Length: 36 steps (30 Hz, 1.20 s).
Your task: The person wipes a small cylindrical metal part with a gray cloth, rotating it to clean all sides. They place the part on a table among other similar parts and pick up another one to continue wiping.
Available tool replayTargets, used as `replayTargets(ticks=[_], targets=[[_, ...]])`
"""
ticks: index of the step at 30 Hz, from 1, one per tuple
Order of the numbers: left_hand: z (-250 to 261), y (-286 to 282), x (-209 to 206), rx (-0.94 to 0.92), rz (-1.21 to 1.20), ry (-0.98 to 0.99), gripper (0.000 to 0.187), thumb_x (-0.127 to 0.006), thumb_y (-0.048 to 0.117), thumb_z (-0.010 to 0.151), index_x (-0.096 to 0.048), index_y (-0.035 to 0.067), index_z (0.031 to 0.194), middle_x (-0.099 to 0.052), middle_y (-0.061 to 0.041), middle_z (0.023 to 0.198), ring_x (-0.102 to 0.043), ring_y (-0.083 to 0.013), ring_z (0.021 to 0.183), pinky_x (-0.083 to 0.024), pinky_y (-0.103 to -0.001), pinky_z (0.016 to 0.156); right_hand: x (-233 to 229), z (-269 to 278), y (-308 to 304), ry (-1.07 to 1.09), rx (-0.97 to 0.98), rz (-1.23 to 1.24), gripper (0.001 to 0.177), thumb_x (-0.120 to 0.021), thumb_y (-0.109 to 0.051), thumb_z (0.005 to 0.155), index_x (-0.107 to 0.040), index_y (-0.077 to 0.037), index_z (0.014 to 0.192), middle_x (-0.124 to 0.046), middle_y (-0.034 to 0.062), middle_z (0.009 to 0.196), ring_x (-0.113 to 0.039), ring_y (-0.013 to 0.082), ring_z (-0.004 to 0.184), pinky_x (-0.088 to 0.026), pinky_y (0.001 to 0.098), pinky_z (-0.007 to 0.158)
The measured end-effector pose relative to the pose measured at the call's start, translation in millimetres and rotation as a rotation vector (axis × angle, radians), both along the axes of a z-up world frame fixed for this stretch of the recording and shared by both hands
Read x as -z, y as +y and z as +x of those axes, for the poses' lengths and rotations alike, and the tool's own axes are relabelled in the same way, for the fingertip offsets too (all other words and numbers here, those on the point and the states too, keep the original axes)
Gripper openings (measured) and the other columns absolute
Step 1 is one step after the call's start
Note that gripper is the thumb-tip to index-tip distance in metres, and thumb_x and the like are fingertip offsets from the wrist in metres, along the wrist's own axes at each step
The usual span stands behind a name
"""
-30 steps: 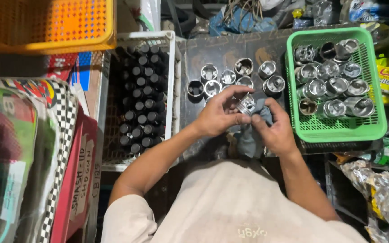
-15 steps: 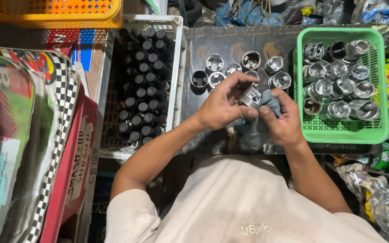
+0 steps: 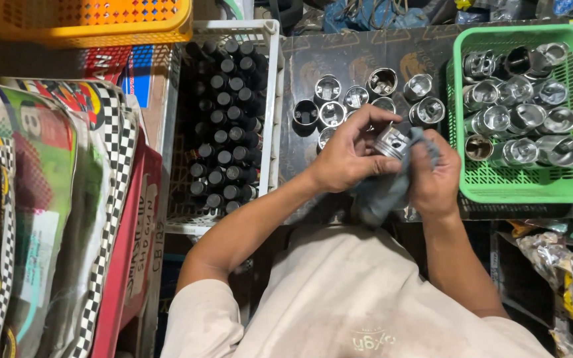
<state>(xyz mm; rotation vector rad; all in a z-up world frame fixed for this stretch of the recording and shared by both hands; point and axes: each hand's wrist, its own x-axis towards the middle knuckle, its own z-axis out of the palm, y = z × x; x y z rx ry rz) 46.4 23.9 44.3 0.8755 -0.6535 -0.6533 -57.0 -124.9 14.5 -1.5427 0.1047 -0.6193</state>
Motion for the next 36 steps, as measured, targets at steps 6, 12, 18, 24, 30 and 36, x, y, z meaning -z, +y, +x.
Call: replayTargets(ticks=[6,12,18,24,30,36], targets=[[5,-3,7,-0.059,-0.038,0.045,0.060,-0.086,0.012,0.088,-0.054,0.002,0.137,-0.059,-0.011,0.116,-0.070,-0.0196,0.105,-0.064,-0.034,0.091,-22,9,-2,0.088,0.004,-0.117,0.029,-0.064,-0.036,0.106,-0.064,-0.010,0.094,-0.054,-0.0001,0.073,-0.046,0.0054,0.071,-0.039,0.0215,0.067],[6,-5,15,-0.050,0.016,-0.005,0.073,-0.093,0.013,0.079,-0.053,0.003,0.139,-0.058,-0.019,0.124,-0.068,-0.0284,0.107,-0.062,-0.042,0.093,-7,16,-6,0.027,-0.003,-0.054,0.034,-0.059,-0.023,0.110,-0.058,-0.007,0.079,-0.053,0.0029,0.060,-0.050,0.0071,0.057,-0.040,0.0214,0.059],[6,-6,11,-0.125,-0.002,0.037,0.066,-0.090,0.015,0.085,-0.053,0.005,0.139,-0.059,-0.014,0.129,-0.067,-0.0239,0.109,-0.062,-0.037,0.093,-31,22,9,0.078,0.031,-0.042,0.024,-0.067,-0.031,0.104,-0.066,-0.009,0.095,-0.056,-0.0009,0.069,-0.049,0.0036,0.067,-0.041,0.0200,0.064],[10,-4,13,-0.118,0.035,-0.078,0.067,-0.089,0.019,0.085,-0.057,0.007,0.143,-0.061,-0.014,0.131,-0.065,-0.0235,0.115,-0.058,-0.041,0.101,-8,27,-3,-0.098,0.004,-0.224,0.031,-0.065,-0.032,0.107,-0.060,-0.006,0.092,-0.056,0.0167,0.118,-0.051,0.0220,0.113,-0.038,0.0343,0.101],[2,-4,10,-0.105,-0.003,0.011,0.060,-0.086,0.021,0.090,-0.059,0.009,0.142,-0.063,-0.010,0.130,-0.065,-0.0176,0.113,-0.059,-0.037,0.100,-33,27,13,-0.137,0.049,-0.140,0.035,-0.056,-0.033,0.112,-0.061,-0.005,0.092,-0.058,0.0174,0.119,-0.053,0.0199,0.113,-0.037,0.0328,0.103],[-1,1,2,-0.112,0.004,-0.012,0.060,-0.081,0.028,0.096,-0.058,0.008,0.148,-0.061,-0.014,0.139,-0.058,-0.0210,0.128,-0.050,-0.046,0.112,-27,20,9,-0.137,-0.047,-0.239,0.034,-0.066,-0.031,0.104,-0.054,0.000,0.093,-0.055,0.0229,0.130,-0.051,0.0275,0.124,-0.036,0.0370,0.108]])
